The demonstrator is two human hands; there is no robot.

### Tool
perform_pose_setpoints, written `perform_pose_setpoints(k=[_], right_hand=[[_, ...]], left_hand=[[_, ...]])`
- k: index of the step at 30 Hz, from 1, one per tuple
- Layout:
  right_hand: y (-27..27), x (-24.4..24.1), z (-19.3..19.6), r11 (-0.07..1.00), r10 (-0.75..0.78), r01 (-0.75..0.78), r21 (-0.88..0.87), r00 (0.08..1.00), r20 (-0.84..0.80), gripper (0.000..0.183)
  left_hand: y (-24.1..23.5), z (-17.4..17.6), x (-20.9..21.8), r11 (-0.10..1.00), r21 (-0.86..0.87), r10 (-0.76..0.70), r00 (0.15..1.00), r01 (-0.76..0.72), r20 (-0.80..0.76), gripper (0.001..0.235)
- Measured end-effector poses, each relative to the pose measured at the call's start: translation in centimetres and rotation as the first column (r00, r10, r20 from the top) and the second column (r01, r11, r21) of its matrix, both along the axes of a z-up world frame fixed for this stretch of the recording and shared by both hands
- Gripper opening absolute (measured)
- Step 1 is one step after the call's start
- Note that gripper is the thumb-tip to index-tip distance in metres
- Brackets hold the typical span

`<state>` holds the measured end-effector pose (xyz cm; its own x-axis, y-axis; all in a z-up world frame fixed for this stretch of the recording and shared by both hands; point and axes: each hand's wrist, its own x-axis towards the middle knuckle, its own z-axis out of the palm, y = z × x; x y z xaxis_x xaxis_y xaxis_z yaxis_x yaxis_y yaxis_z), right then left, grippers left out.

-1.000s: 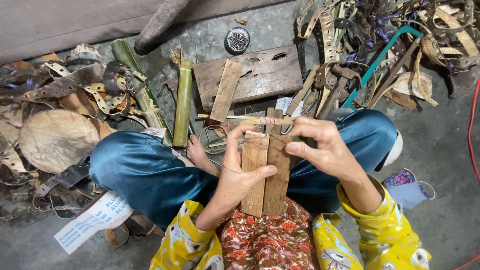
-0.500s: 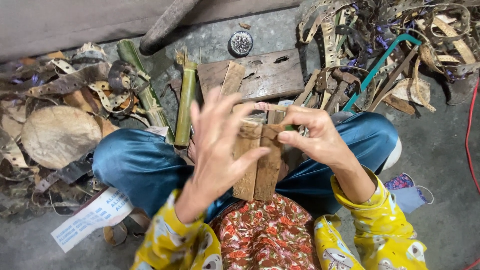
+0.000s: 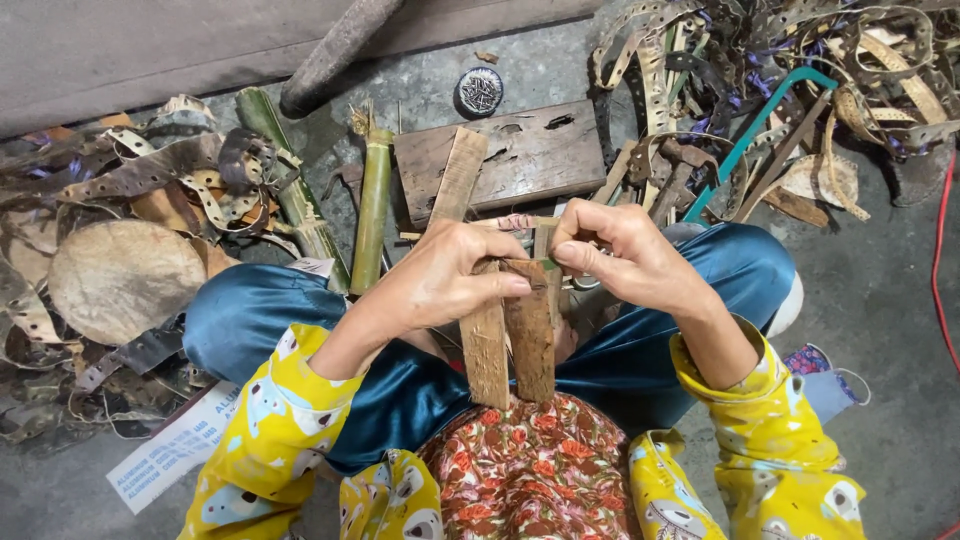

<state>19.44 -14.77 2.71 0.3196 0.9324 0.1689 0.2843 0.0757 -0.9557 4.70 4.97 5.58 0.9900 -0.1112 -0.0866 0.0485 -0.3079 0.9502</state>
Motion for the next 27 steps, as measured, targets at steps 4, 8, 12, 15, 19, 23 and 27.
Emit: perform_pose_setpoints(k=[4, 8, 12, 15, 19, 23, 27], right_hand=[[-0.2, -0.1, 1.2, 1.000, 0.007, -0.006, -0.020, 0.997, 0.082, 0.018], [-0.5, -0.9, 1.2, 0.998, -0.068, 0.070, -0.002, 0.983, 0.171, 0.015], [-2.0, -1.3, 0.9, 0.959, -0.270, 0.216, 0.184, 0.892, 0.361, 0.027], [-4.6, -3.6, -3.3, 0.838, -0.544, 0.464, 0.289, 0.753, 0.370, 0.020], [-4.6, -7.8, -5.1, 0.841, -0.533, 0.514, 0.171, 0.730, 0.427, 0.023], [-2.4, -9.9, -4.7, 0.832, -0.522, 0.551, 0.063, 0.740, 0.424, 0.042], [-1.6, -9.2, -5.8, 0.773, -0.627, 0.629, 0.084, 0.738, 0.250, 0.019]], left_hand=[[-0.9, 0.1, -0.1, 0.998, -0.027, -0.060, 0.991, 0.058, -0.117, 0.020], [-1.2, -2.1, 0.0, 0.996, -0.013, -0.088, 0.996, 0.088, -0.025, 0.017], [-0.4, 0.8, 0.6, 0.998, 0.045, -0.053, 0.996, 0.050, 0.068, 0.013], [0.7, -1.2, 0.3, 0.999, -0.031, 0.036, 0.997, -0.034, 0.070, 0.013], [1.3, -1.3, 0.4, 0.989, -0.040, 0.147, 0.982, -0.143, 0.120, 0.014], [1.3, 0.1, 0.5, 0.972, -0.037, 0.234, 0.957, -0.231, 0.172, 0.019], [0.7, -2.6, 0.0, 0.948, -0.043, 0.318, 0.936, -0.315, 0.153, 0.022]])
